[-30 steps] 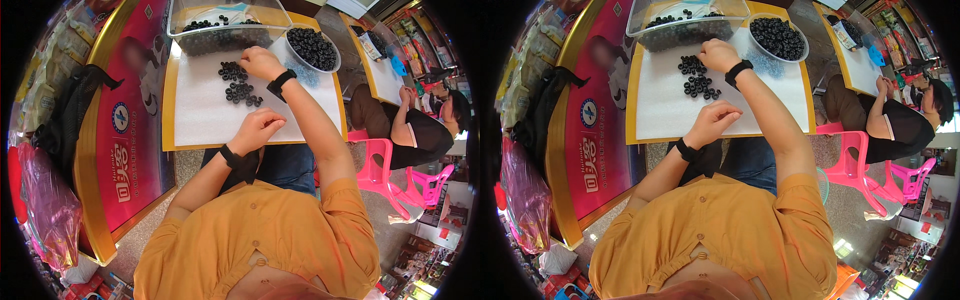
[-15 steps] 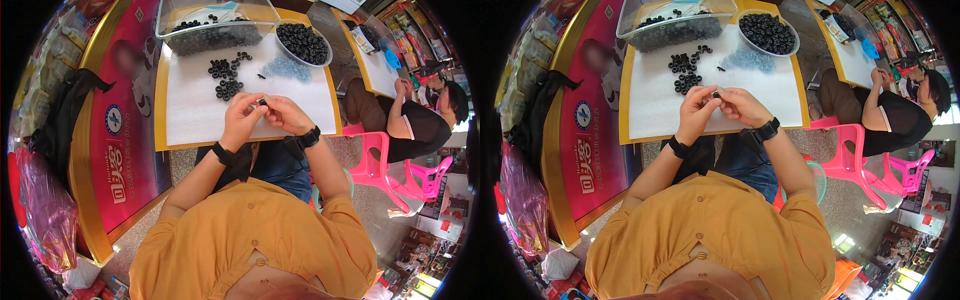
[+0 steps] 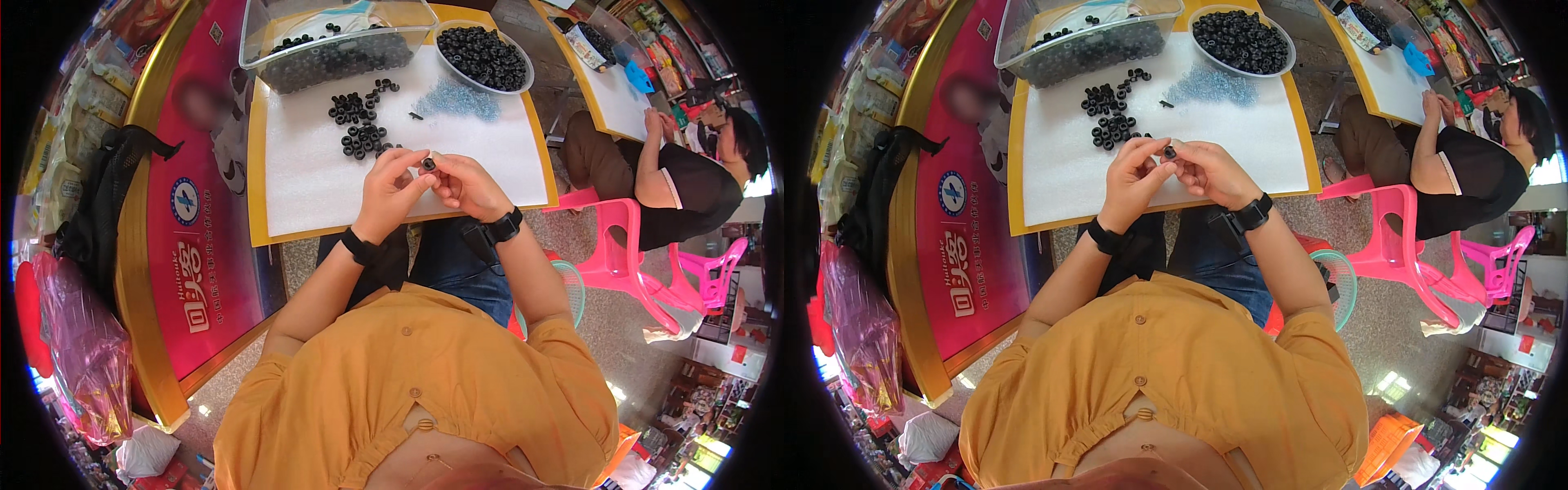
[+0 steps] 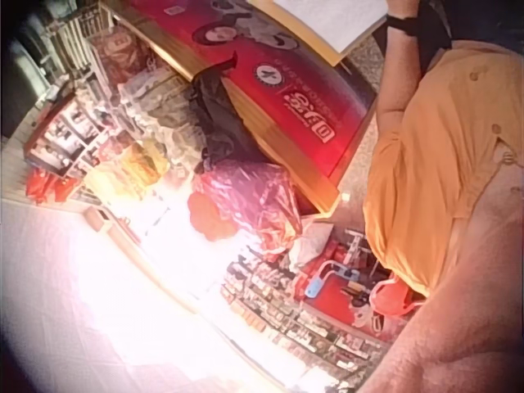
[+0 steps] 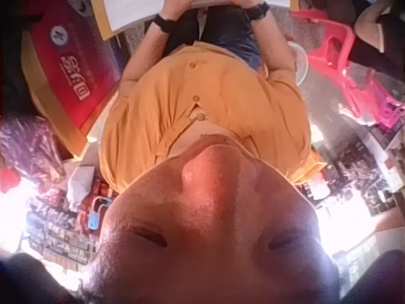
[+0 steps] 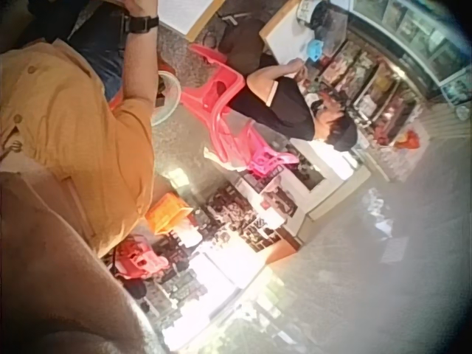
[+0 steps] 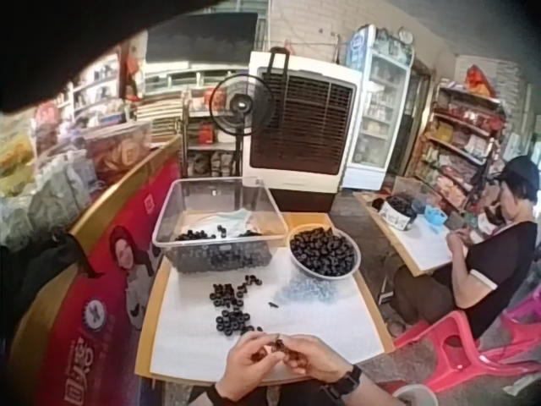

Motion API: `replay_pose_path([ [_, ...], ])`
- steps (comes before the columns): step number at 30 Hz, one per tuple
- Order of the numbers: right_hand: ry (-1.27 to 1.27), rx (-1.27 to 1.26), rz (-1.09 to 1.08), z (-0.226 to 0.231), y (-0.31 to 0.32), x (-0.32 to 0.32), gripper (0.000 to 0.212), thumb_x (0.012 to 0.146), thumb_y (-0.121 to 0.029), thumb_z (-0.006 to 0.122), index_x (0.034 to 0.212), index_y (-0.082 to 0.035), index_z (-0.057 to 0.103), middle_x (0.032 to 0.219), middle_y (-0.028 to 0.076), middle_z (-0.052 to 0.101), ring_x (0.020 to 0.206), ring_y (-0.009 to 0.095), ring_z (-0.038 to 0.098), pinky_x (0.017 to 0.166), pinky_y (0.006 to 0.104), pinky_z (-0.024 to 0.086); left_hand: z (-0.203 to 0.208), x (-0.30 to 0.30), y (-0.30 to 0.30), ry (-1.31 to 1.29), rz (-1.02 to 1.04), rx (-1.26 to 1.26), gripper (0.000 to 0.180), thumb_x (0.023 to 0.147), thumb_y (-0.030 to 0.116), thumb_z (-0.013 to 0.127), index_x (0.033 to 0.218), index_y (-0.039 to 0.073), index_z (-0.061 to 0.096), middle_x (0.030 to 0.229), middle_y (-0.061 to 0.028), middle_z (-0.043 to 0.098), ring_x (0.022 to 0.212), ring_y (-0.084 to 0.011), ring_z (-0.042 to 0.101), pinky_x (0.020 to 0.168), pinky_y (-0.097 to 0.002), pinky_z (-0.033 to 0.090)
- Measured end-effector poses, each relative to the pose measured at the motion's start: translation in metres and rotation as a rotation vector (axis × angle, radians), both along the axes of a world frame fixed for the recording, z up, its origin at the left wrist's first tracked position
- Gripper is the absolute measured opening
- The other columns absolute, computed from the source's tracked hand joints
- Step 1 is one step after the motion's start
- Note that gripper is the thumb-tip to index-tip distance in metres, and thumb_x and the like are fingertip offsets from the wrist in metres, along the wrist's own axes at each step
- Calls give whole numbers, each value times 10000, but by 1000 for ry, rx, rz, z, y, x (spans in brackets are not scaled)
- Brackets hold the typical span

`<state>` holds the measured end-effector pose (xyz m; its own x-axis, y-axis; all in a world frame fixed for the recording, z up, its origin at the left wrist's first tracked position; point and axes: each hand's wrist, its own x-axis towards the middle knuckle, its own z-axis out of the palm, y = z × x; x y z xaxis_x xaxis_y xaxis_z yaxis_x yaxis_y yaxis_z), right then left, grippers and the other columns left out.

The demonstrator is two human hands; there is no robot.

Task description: The person assembles small components by picking up black plastic parts and inserting small clear pins into them by hand.

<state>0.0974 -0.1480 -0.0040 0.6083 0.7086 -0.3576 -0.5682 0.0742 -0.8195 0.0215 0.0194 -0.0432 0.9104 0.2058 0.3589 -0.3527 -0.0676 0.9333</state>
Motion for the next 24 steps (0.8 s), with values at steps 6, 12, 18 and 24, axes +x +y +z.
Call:
replay_pose_path([
  [6,-13,-8,-1,0,2,-4,301,1006,-344,597,902,-63,626,733,-33,556,576,34,458,445,190,331,-3,1,-1,-22,-4,-1,355,857,55,753,1205,39,685,1142,-36,598,746,-38,505,666,-184,448],
  [12,-48,3,-2,-5,-1,-6,269,1000,-323,607,950,-61,633,735,-39,551,586,27,464,460,185,334,-4,2,0,-27,2,-15,326,834,49,770,1151,33,699,1109,-37,603,707,-39,505,623,-187,439],
  [18,-119,-45,-30,0,0,-7,209,996,-266,621,1025,-61,647,768,-45,562,612,13,480,473,173,342,-4,-2,-3,-41,46,12,296,829,41,772,1119,34,711,1073,-34,604,668,-38,494,601,-185,423],
  [24,-1147,-587,-108,-5,7,34,149,953,-191,633,998,-54,670,837,40,631,695,177,605,598,289,488,1,1,-2,22,122,21,277,844,73,759,1118,56,718,975,-37,642,642,-63,533,614,-218,463],
])
